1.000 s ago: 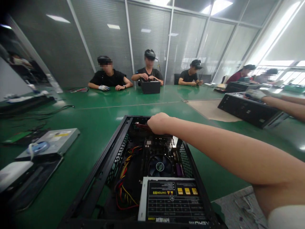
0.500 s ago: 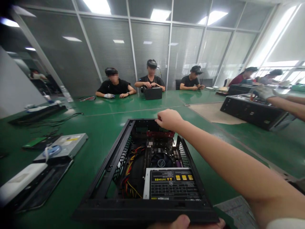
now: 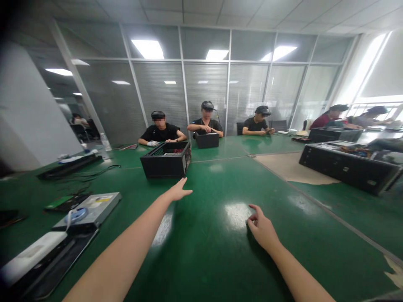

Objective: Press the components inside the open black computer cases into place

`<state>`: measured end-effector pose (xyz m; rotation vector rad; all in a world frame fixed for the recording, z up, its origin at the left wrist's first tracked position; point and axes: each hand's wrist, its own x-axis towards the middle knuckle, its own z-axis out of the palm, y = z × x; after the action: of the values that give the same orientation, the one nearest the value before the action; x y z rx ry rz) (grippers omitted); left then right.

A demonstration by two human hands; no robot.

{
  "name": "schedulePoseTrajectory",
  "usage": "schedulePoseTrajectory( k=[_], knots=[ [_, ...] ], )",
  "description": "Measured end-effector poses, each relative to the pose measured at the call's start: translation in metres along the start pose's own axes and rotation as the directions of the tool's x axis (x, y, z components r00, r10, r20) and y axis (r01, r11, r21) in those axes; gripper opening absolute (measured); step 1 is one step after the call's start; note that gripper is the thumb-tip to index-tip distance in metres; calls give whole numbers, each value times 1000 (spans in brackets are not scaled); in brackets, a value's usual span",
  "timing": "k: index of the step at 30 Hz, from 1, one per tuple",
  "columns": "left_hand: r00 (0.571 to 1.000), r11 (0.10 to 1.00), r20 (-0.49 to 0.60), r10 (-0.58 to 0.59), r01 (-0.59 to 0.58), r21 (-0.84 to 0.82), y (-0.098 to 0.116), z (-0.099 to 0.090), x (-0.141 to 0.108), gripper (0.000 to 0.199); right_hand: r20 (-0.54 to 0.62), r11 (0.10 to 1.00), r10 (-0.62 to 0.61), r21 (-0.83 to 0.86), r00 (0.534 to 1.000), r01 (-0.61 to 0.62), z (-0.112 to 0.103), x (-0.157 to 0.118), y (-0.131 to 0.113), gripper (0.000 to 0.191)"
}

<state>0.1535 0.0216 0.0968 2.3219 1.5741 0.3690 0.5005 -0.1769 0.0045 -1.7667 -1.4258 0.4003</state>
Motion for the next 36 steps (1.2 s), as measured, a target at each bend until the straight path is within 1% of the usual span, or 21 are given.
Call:
schedulePoseTrajectory(
  k=[2, 4, 6, 8, 10, 12, 13, 15, 17, 18, 19, 20, 21, 23, 24, 26, 28, 29, 31, 33, 36],
  knots=[
    [1000, 1000, -28, 6, -6, 1, -13, 10, -20, 78, -40, 996, 47, 77, 998, -44, 1, -2, 1, 61],
    [997, 1000, -76, 4, -4, -4, -28, 20, -53, 70, -58, 990, 75, 128, 996, -67, -1, 1, -2, 63],
    [986, 999, -164, 14, -22, -50, -44, 25, -87, 64, -30, 990, 49, 131, 998, -45, -1, 5, -3, 63],
    [973, 996, -232, -5, -17, -92, -59, 23, -114, 59, 11, 994, 2, 108, 1000, -3, -1, 6, -3, 61],
    [967, 989, -248, -54, 18, -145, -72, 19, -133, 56, 47, 996, -33, 81, 998, 29, 2, 5, -2, 59],
    [961, 979, -256, -107, 57, -194, -82, 17, -145, 50, 61, 997, -45, 67, 997, 41, 5, 3, 0, 57],
    [952, 976, -278, -130, 72, -207, -86, 19, -148, 45, 63, 997, -51, 65, 997, 47, 6, 2, 0, 57],
    [918, 976, -362, -159, 91, -197, -94, 25, -151, 35, 62, 995, -65, 73, 996, 61, 10, -2, 1, 56],
    [877, 983, -452, -161, 99, -156, -100, 33, -150, 29, 44, 993, -81, 95, 996, 77, 14, -5, -1, 57],
    [862, 986, -482, -155, 102, -134, -101, 36, -149, 27, 34, 991, -91, 105, 995, 86, 15, -6, -3, 57],
    [857, 987, -493, -152, 110, -113, -102, 39, -147, 27, 30, 989, -103, 113, 994, 99, 17, -7, -7, 58],
    [863, 988, -482, -152, 122, -92, -102, 40, -145, 27, 34, 986, -120, 116, 992, 116, 18, -6, -13, 58],
    [880, 988, -450, -153, 137, -68, -101, 41, -142, 27, 44, 983, -144, 117, 989, 138, 19, -4, -20, 59],
    [918, 983, -355, -177, 181, -22, -95, 41, -135, 28, 65, 973, -204, 120, 977, 195, 22, 3, -38, 60],
    [931, 979, -306, -198, 206, -7, -92, 40, -131, 28, 60, 966, -235, 125, 970, 226, 24, 8, -48, 60],
    [937, 968, -250, -245, 252, -5, -86, 39, -124, 30, 8, 946, -290, 156, 957, 285, 31, 16, -64, 59],
    [925, 961, -264, -274, 277, -26, -82, 41, -119, 32, -58, 926, -311, 205, 948, 317, 40, 21, -71, 58],
    [921, 962, -281, -270, 271, -38, -81, 42, -117, 32, -79, 918, -313, 229, 946, 323, 45, 20, -72, 57],
    [917, 972, -321, -236, 221, -82, -83, 45, -115, 30, -73, 907, -332, 248, 941, 339, 52, 15, -67, 58],
    [921, 978, -338, -195, 155, -143, -86, 48, -116, 29, -40, 898, -388, 208, 921, 387, 52, 6, -61, 59],
    [923, 976, -346, -166, 103, -194, -87, 50, -118, 26, -56, 862, -502, 42, 863, 505, 42, -5, -64, 56]
  ],
)
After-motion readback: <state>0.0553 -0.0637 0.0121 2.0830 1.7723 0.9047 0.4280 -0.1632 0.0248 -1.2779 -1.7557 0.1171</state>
